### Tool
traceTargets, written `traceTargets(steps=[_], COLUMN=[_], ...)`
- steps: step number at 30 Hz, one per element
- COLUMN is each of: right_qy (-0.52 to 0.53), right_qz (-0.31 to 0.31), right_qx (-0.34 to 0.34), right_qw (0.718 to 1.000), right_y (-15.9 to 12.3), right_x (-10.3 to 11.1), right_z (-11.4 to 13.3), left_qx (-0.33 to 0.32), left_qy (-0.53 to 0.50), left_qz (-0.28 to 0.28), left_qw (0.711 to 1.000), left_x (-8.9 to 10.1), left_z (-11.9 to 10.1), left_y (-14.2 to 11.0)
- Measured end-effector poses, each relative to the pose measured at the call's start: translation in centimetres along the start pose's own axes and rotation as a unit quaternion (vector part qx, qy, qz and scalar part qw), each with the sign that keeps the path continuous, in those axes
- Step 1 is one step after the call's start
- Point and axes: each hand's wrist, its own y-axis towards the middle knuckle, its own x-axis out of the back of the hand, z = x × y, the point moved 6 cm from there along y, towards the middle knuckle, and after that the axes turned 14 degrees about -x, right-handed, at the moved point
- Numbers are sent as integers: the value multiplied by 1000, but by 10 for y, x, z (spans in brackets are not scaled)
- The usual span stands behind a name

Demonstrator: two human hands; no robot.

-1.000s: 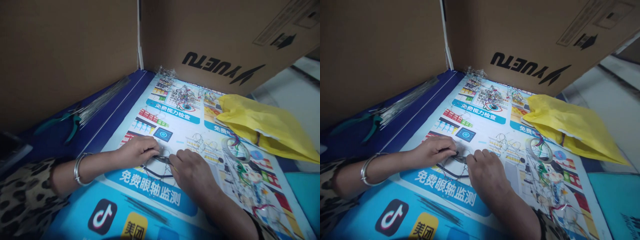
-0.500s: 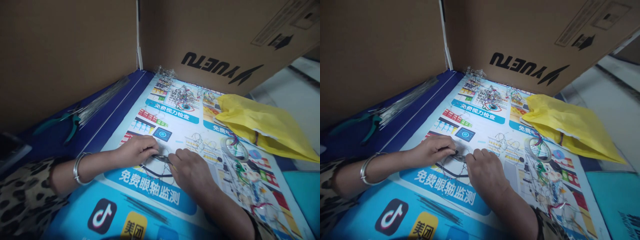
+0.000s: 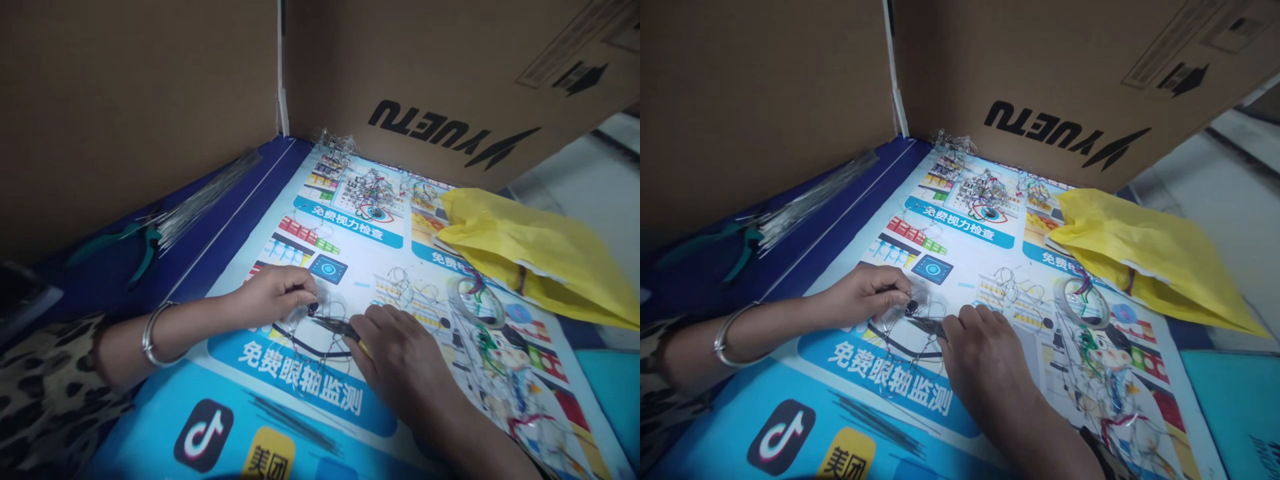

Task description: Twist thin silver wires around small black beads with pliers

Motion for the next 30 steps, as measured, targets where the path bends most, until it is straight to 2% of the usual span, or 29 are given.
traceTargets(steps=[4, 8, 11, 16, 23, 30], right_qy=[10, 14, 3, -8, -3, -23], right_qz=[2, 3, -11, -22, -22, -34], right_qx=[1, 1, -3, -6, -13, 12], right_qw=[1000, 1000, 1000, 1000, 1000, 999], right_y=[-1, -2, -2, -3, -4, -3], right_x=[1, 2, 0, -4, -5, -9], right_z=[1, 2, 3, 8, 7, 11], left_qx=[32, 35, 16, -49, -52, -92], left_qy=[-36, -47, -37, 36, 62, 103], left_qz=[3, 2, -3, -11, -14, -26], left_qw=[999, 998, 999, 998, 997, 990], left_x=[-3, -4, -2, 2, 0, -3], left_z=[6, 6, 1, -8, -10, -11], left_y=[-3, -4, -3, -1, -2, -5])
